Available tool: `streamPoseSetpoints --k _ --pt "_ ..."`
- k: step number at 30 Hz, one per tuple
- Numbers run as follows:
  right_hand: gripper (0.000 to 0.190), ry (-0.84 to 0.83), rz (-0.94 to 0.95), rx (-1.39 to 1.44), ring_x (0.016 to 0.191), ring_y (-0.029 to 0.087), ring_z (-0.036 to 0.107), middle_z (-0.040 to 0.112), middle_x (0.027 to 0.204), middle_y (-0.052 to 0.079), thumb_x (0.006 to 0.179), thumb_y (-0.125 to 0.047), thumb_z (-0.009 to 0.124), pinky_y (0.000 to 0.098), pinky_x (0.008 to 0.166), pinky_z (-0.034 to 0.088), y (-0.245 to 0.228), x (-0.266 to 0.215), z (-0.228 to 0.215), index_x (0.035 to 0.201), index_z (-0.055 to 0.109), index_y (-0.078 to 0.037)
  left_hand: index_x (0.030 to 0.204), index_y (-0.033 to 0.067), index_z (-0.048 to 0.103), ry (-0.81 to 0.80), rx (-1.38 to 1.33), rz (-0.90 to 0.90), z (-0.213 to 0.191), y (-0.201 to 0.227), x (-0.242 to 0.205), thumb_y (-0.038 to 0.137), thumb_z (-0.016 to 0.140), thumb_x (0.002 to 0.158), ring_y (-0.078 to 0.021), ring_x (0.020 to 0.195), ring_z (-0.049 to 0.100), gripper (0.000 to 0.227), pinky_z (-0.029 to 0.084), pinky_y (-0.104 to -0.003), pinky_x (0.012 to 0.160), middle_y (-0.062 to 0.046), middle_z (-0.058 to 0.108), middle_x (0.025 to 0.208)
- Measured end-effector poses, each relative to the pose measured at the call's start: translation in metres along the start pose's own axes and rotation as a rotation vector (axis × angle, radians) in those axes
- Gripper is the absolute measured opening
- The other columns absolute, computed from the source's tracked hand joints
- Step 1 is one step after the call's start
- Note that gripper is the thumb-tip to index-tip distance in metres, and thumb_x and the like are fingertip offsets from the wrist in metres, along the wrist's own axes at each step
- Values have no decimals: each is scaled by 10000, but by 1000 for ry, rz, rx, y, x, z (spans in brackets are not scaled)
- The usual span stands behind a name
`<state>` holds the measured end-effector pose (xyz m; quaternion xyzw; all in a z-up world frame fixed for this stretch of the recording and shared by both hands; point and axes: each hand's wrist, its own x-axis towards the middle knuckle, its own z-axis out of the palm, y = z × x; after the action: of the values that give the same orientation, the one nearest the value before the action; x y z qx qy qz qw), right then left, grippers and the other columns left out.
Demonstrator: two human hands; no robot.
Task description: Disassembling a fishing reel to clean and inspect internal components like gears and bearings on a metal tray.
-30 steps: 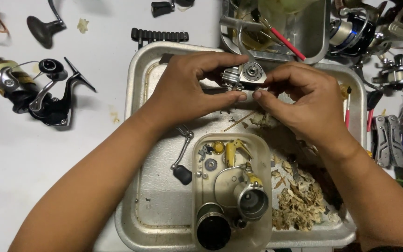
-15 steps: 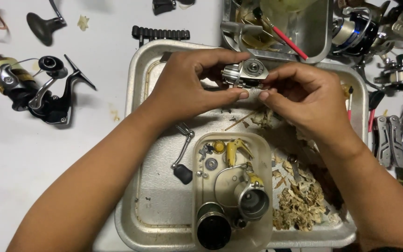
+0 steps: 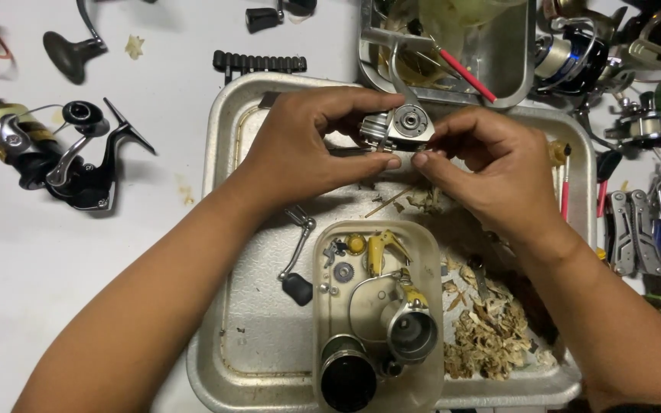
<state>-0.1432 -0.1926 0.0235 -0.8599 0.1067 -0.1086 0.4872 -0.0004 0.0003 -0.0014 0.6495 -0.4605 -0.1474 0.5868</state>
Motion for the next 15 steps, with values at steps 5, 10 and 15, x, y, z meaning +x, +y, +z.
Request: streamPoseSetpoints --k 5,10,15 --pt "184 3 -7 -16 789 71 640 702 908 46 914 -32 821 173 716 547 3 0 0 1034 682 -25 1257 131 682 -6 21 35 -1 -1 0 196 898 830 -154 1103 729 483 580 -249 937 -77 752 1217" --pt "197 -6 -24 -30 803 83 658 708 926 59 910 -26 822 179 749 576 3 0 -1 1044 679 -17 1258 121 679 -8 48 72 -1 -1 0 200 901 832 -184 1119 735 487 586 -277 957 -92 750 1220" --pt "198 -10 -24 -37 788 79 656 707 910 53 907 -42 826 177 728 571 4 0 -1 1041 681 -22 1265 126 675 -13 56 68 -1 -2 0 202 899 834 -195 1151 726 492 579 -287 986 -96 744 1240"
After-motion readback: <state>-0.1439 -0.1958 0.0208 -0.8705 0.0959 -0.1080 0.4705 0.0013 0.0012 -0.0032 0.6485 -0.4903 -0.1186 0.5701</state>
